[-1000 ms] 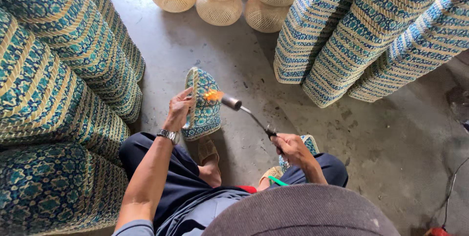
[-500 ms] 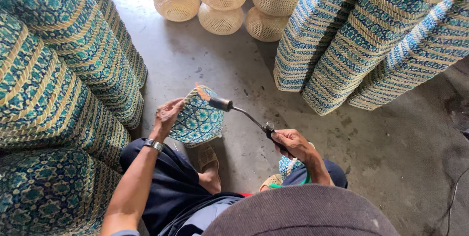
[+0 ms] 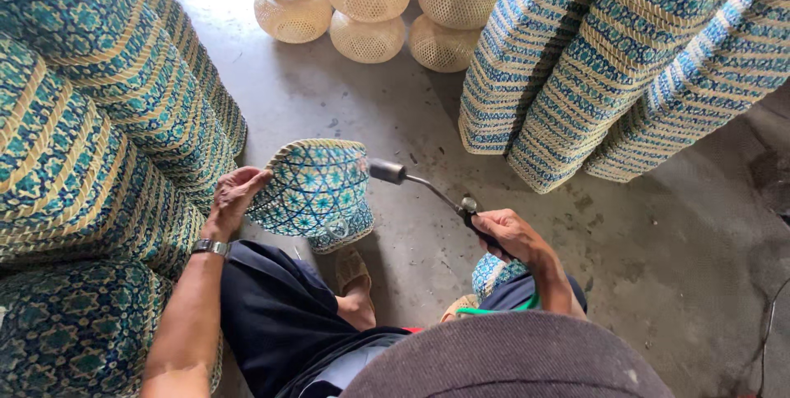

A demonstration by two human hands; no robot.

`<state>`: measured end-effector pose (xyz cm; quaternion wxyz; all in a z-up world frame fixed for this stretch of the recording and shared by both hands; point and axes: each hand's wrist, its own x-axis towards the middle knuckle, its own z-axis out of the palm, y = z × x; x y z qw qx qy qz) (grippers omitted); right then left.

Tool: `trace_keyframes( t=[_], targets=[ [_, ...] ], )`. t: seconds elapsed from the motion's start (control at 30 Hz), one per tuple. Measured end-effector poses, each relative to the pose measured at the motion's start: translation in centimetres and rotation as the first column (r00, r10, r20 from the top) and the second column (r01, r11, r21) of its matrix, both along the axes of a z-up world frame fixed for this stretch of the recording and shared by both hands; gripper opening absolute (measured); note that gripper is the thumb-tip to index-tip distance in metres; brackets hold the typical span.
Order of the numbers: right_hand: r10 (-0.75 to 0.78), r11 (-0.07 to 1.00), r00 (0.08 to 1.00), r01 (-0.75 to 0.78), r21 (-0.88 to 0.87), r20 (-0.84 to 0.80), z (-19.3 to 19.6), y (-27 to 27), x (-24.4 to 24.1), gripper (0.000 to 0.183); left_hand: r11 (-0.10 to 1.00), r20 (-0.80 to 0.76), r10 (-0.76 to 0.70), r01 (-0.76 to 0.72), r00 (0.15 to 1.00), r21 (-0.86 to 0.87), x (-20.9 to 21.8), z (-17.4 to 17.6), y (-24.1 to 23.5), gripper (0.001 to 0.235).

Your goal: The person uses a handheld torch to apply heat to the edges and surfaces of small woven baskets. They rotate each basket to treat all sides, then place it on a stack before picking up the next one.

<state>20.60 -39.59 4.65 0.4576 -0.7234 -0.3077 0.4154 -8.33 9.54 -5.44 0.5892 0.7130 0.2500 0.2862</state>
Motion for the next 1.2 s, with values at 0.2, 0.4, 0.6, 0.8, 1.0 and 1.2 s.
trace_keyframes(
  t=[0.2, 0.4, 0.6, 0.8, 1.0, 1.2],
  targets=[
    [0.035, 0.996, 0.997, -0.03, 0.082, -0.066, -0.6, -1.1, -0.1, 0.041, 0.991, 0.196, 0.065, -0.041, 0.978, -0.126, -1.5, -3.6, 2.3, 0.023],
    [0.023, 0.992, 0.999, -0.02, 0.121, -0.022, -0.4, -0.6, -0.4, 0.044, 0.921, 0.479, 0.066, 0.131, 0.875, -0.367, -1.9, -3.9, 0.9, 0.023],
    [0.006, 0.99, 1.0, -0.007, 0.144, 0.005, -0.2, -0.2, -0.7, 0.043, 0.87, 0.541, 0.141, 0.157, 0.829, -0.468, -2.3, -4.5, -0.8, 0.031],
    [0.111, 0.977, 0.994, -0.112, 0.183, 0.015, 0.1, -0.1, -0.9, 0.043, 0.886, 0.382, 0.24, -0.362, 0.892, 0.289, -2.6, -8.8, -0.1, 0.046],
    [0.077, 0.985, 0.996, -0.083, 0.154, 0.047, 0.1, -0.1, -1.1, 0.043, 0.936, 0.512, 0.278, -0.109, 0.813, -0.334, -1.9, -6.5, -2.6, 0.043],
    [0.089, 0.987, 0.996, -0.089, 0.133, 0.005, -1.0, -0.5, -1.1, 0.044, 0.87, 0.579, 0.177, 0.15, 0.796, -0.47, -1.7, -4.0, -4.4, 0.044]
  ],
)
